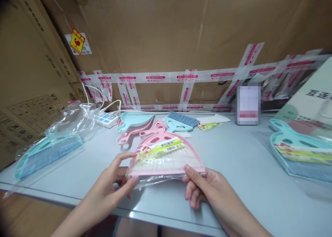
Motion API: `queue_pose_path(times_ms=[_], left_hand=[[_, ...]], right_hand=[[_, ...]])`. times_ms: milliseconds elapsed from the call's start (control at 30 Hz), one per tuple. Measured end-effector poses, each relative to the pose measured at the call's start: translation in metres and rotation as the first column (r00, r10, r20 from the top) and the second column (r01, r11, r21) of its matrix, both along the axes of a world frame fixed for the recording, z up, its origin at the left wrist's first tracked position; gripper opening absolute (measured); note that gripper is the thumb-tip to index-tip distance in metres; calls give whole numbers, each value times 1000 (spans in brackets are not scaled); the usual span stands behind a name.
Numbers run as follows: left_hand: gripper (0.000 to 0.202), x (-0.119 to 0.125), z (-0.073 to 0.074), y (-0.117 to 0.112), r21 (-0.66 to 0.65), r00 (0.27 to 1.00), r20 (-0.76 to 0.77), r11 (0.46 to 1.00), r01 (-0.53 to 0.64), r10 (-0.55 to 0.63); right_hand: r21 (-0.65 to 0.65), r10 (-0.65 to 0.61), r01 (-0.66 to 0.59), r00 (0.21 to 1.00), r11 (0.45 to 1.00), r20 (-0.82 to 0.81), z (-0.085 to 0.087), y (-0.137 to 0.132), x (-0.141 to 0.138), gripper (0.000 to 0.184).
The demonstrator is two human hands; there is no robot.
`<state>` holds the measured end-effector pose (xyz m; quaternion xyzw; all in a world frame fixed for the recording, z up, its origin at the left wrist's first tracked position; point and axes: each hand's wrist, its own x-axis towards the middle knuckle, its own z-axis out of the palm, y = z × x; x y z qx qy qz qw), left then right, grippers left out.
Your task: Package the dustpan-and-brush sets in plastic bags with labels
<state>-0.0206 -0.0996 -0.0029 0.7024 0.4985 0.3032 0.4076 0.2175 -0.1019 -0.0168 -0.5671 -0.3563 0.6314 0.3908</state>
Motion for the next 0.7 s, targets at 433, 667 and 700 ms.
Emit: queue_pose_path(times_ms=[433, 667, 700], left_hand=[[44, 14, -17, -30, -312, 915, 377, 950, -22, 145], [38, 6, -17, -35, -252, 968, 238, 968, -14, 76], [37, 5, -18, -35, -236, 977, 206, 972, -3, 53]], right_hand=[[643, -437, -757, 543, 117, 717, 3, -27, -10, 15], [389, -431, -919, 328, 61, 841, -17, -24, -54, 14], [378, -447, -923, 308, 76, 840, -17, -24, -53, 11]])
